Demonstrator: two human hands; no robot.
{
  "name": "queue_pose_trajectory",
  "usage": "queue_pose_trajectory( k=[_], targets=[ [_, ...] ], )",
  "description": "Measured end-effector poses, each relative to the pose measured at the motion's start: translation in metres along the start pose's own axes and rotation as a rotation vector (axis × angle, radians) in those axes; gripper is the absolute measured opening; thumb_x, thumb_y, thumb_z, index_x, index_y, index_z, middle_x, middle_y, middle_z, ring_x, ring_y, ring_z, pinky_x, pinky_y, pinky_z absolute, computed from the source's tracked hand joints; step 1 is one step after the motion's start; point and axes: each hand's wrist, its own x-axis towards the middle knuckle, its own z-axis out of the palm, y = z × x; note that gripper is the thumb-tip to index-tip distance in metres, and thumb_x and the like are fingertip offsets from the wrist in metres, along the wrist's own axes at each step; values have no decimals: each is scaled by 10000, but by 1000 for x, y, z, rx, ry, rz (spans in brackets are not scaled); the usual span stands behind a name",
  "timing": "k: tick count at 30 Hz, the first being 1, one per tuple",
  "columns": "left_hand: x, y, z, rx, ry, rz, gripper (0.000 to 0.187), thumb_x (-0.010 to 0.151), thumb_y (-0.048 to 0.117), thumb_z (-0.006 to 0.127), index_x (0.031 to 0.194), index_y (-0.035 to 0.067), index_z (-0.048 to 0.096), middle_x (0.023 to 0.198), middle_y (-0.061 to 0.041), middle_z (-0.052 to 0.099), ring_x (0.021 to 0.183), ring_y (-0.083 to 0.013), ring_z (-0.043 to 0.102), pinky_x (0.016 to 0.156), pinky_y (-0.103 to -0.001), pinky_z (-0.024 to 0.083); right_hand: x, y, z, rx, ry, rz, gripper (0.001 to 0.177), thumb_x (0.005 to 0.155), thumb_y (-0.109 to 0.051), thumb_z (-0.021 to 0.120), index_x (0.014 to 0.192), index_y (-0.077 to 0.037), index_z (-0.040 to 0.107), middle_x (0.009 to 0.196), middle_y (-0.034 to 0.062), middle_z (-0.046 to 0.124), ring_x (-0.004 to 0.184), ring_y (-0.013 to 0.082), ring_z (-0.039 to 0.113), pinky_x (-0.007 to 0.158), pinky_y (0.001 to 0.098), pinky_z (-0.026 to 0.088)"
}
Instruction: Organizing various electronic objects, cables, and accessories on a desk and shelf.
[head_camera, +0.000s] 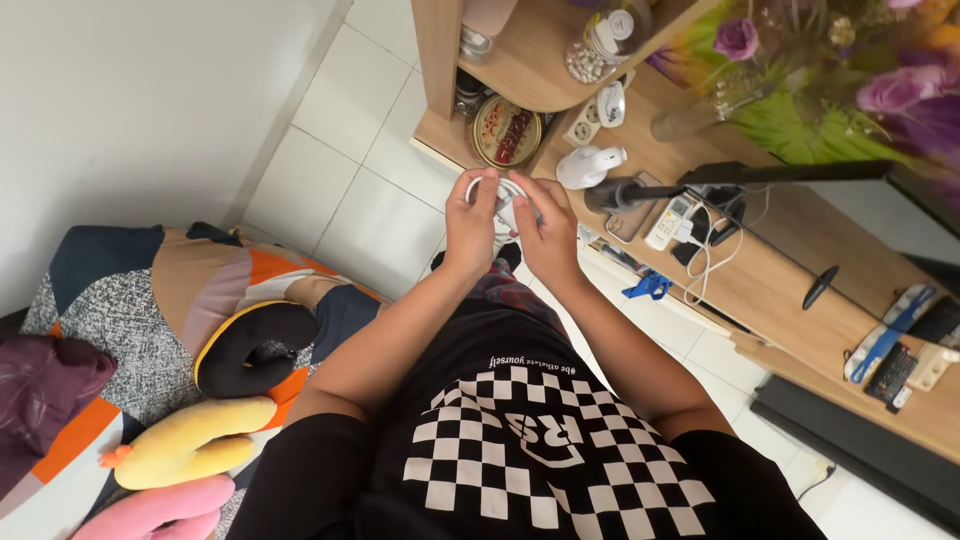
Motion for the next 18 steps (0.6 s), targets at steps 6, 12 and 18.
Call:
queue_pose_trajectory(
  k=[6,12,18],
  targets=[
    [14,3,-3,-26,14,69,249,1044,276,599,1065,28,601,784,-33,600,630,-102,558,486,-289,490,25,1,2,125,-97,60,304,1085,-158,553,1359,-67,649,1212,98,625,913,118,637,674,255,626],
    [25,-17,-10,29,94,105,245,1095,274,604,1098,31,634,834,-2,585,718,-58,488,615,-223,410,49,13,-10,-107,-192,-64,308,1115,-200,543,1351,-58,681,1173,101,672,1029,156,664,887,295,533],
    [28,-26,-6,-277,-109,-29,314,1091,285,549,1319,69,547,1162,-48,613,1054,-142,581,890,-307,483,56,33,-4,156,-123,170,326,1103,-184,528,1376,-41,637,1142,93,684,1018,123,634,884,245,510]
  ],
)
